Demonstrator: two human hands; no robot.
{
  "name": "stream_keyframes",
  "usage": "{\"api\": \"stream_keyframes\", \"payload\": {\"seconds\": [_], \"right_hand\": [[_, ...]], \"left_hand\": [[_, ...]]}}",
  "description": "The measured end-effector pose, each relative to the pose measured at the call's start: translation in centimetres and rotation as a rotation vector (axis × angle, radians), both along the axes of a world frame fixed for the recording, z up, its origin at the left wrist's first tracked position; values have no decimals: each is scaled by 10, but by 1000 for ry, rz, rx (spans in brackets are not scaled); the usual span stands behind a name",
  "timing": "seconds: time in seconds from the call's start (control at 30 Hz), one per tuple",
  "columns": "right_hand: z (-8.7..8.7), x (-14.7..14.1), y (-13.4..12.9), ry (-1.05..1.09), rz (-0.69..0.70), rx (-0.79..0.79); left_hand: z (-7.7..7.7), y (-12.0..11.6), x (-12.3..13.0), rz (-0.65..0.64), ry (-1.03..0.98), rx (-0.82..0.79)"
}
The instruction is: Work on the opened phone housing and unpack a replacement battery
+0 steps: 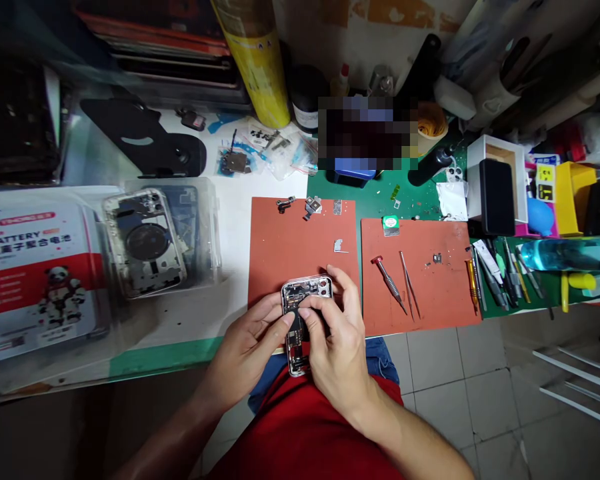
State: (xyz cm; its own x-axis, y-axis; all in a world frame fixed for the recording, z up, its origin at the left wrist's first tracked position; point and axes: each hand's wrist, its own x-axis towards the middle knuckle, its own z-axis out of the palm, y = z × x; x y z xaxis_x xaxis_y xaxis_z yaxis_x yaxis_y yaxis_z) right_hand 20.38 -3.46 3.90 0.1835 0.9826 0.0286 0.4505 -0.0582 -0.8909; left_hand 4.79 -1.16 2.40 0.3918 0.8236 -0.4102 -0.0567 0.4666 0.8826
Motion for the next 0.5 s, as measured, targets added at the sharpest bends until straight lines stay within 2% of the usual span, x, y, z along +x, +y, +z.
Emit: {"api": "stream_keyframes", "payload": {"seconds": [0.33,0.5], "right_hand": [[0,2,-1,56,-36,-43],[-5,2,-10,160,-83,-74]], "left_hand": [[-5,-3,0,11,7,9],[-5,-2,0,28,60,-3]]}}
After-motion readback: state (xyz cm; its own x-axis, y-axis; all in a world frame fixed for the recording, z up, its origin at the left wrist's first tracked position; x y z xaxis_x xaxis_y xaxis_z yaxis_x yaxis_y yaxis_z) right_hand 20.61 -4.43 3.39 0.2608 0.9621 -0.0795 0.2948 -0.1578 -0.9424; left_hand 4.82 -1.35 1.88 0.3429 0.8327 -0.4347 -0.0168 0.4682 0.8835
